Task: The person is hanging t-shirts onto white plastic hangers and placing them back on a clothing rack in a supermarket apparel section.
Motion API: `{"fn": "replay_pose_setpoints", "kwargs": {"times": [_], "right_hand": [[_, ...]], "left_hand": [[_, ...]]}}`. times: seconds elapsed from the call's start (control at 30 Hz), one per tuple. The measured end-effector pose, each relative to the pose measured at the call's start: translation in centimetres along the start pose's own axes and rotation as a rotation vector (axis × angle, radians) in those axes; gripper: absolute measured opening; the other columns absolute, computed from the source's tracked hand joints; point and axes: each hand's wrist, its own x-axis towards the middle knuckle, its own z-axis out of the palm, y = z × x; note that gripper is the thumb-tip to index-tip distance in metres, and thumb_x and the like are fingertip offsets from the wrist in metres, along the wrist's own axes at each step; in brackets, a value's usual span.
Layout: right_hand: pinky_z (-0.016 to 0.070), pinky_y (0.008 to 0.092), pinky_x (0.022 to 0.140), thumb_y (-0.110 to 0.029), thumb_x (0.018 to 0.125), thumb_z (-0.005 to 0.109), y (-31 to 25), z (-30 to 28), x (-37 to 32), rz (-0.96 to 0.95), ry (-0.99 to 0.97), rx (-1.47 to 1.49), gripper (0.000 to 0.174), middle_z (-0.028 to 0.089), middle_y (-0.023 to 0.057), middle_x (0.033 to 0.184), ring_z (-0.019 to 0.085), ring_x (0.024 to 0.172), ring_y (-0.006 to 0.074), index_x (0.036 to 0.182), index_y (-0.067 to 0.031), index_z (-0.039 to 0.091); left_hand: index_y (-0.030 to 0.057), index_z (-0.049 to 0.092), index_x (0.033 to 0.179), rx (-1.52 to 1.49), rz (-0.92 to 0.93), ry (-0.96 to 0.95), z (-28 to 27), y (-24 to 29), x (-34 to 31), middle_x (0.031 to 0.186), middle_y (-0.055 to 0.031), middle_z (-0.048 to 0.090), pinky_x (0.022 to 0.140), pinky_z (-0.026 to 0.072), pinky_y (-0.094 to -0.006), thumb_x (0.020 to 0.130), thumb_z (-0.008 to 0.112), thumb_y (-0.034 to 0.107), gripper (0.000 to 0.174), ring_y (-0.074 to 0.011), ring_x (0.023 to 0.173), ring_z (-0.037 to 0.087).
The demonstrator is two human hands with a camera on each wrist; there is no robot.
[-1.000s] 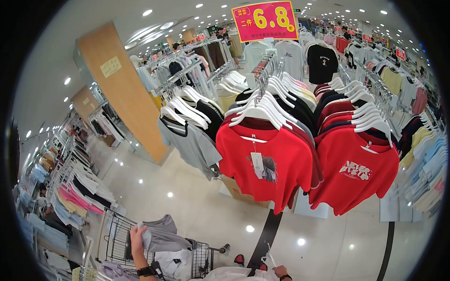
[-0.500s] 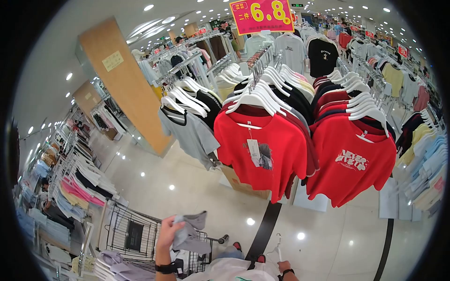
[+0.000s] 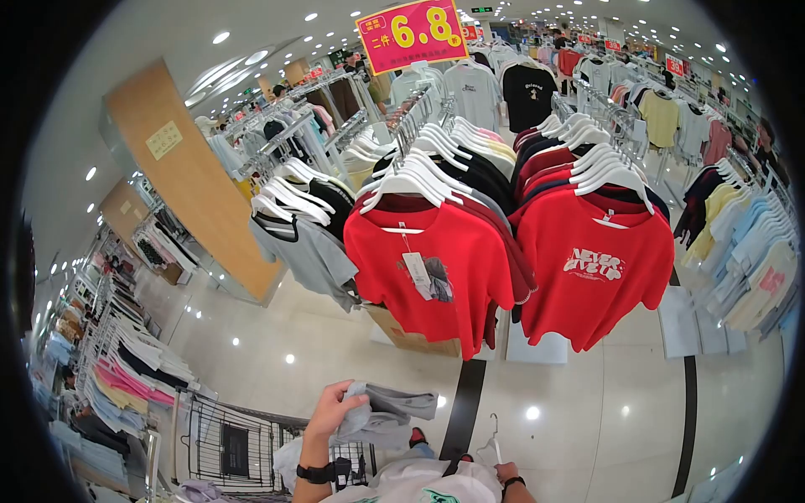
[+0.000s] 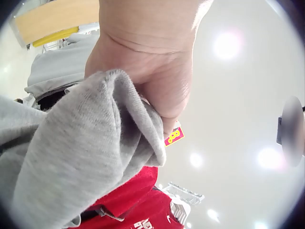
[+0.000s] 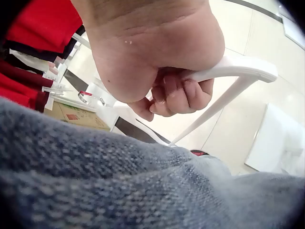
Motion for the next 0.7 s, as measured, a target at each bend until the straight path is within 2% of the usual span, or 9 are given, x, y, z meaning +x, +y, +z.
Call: {"fn": "replay_pose_setpoints", "kwargs": {"times": [0.17,0.23,0.3,0.33,0.43,0.53,0.67,0.7], "right_hand": [[0.0437,0.0364,0.044,-0.025,0.084,0.071,-0.5,0.1,-1.4,-0.011,0.017,0.013,0.029,0.063,0.0109,0.062,0.057,0.047,0.0218,0.073,0.0019,0.066],[0.0438,0.0362,0.044,-0.025,0.084,0.071,-0.6,0.3,-2.1,-0.024,0.040,-0.032,0.030,0.063,0.0108,0.062,0.057,0.047,0.0218,0.073,0.0024,0.067],[0.0502,0.0386,0.048,-0.027,0.083,0.073,-0.1,0.2,-1.7,-0.046,0.033,-0.108,0.031,0.066,0.0123,0.063,0.062,0.050,0.0239,0.077,0.0036,0.071],[0.0502,0.0386,0.048,-0.027,0.083,0.073,-0.2,0.1,-1.4,-0.046,0.030,-0.111,0.031,0.066,0.0123,0.063,0.062,0.050,0.0239,0.077,0.0036,0.071],[0.0512,0.0388,0.049,-0.028,0.083,0.073,-1.1,0.2,-0.2,-0.101,0.002,-0.150,0.032,0.066,0.0122,0.062,0.062,0.050,0.0238,0.075,0.0031,0.070],[0.0543,0.0380,0.056,-0.033,0.089,0.068,-1.8,0.4,1.0,-0.277,-0.018,-0.332,0.035,0.067,0.0125,0.064,0.065,0.053,0.0267,0.085,0.0019,0.072],[0.0520,0.0375,0.052,-0.032,0.088,0.070,-2.5,0.7,0.3,-0.297,-0.009,-0.280,0.035,0.065,0.0109,0.061,0.062,0.049,0.0248,0.080,0.0018,0.071],[0.0493,0.0368,0.049,-0.031,0.087,0.072,-2.8,0.7,-0.4,-0.284,0.005,-0.164,0.034,0.062,0.0093,0.058,0.059,0.047,0.0228,0.077,0.0009,0.070]], "left_hand": [[0.0025,0.068,0.090,-0.017,-0.021,-0.044,0.5,-0.7,0.0,0.080,0.0030,0.063,0.066,0.0451,-0.0243,0.087,0.072,0.011,0.010,-0.0058,0.074,0.055],[0.0027,0.064,0.087,-0.013,-0.050,-0.043,0.8,-0.8,-0.5,0.078,0.0033,0.061,0.062,0.0424,-0.0244,0.089,0.072,0.014,0.014,-0.0054,0.071,0.052],[0.0026,0.065,0.088,-0.029,-0.047,-0.036,0.7,-1.2,-0.6,0.078,0.0032,0.061,0.063,0.0431,-0.0244,0.089,0.072,0.014,0.013,-0.0057,0.071,0.053],[0.0025,0.066,0.089,-0.045,-0.042,-0.033,0.7,-1.3,-0.7,0.078,0.0030,0.062,0.063,0.0438,-0.0245,0.090,0.072,0.014,0.013,-0.0060,0.071,0.053],[0.0021,0.067,0.093,-0.089,-0.039,-0.033,0.6,-0.8,-0.6,0.081,0.0027,0.064,0.066,0.0456,-0.0244,0.090,0.072,0.013,0.013,-0.0061,0.074,0.055],[0.0012,0.068,0.097,-0.062,-0.009,-0.059,1.3,0.0,-0.4,0.084,0.0021,0.065,0.069,0.0465,-0.0242,0.090,0.071,0.013,0.014,-0.0061,0.076,0.056],[0.0010,0.068,0.095,-0.055,-0.017,-0.068,2.0,0.3,-0.3,0.084,0.0020,0.065,0.068,0.0469,-0.0247,0.088,0.071,0.010,0.011,-0.0063,0.076,0.057],[0.0012,0.068,0.094,-0.062,-0.032,-0.073,2.0,0.2,-0.3,0.083,0.0023,0.065,0.067,0.0466,-0.0246,0.088,0.072,0.010,0.011,-0.0061,0.075,0.056]]}}
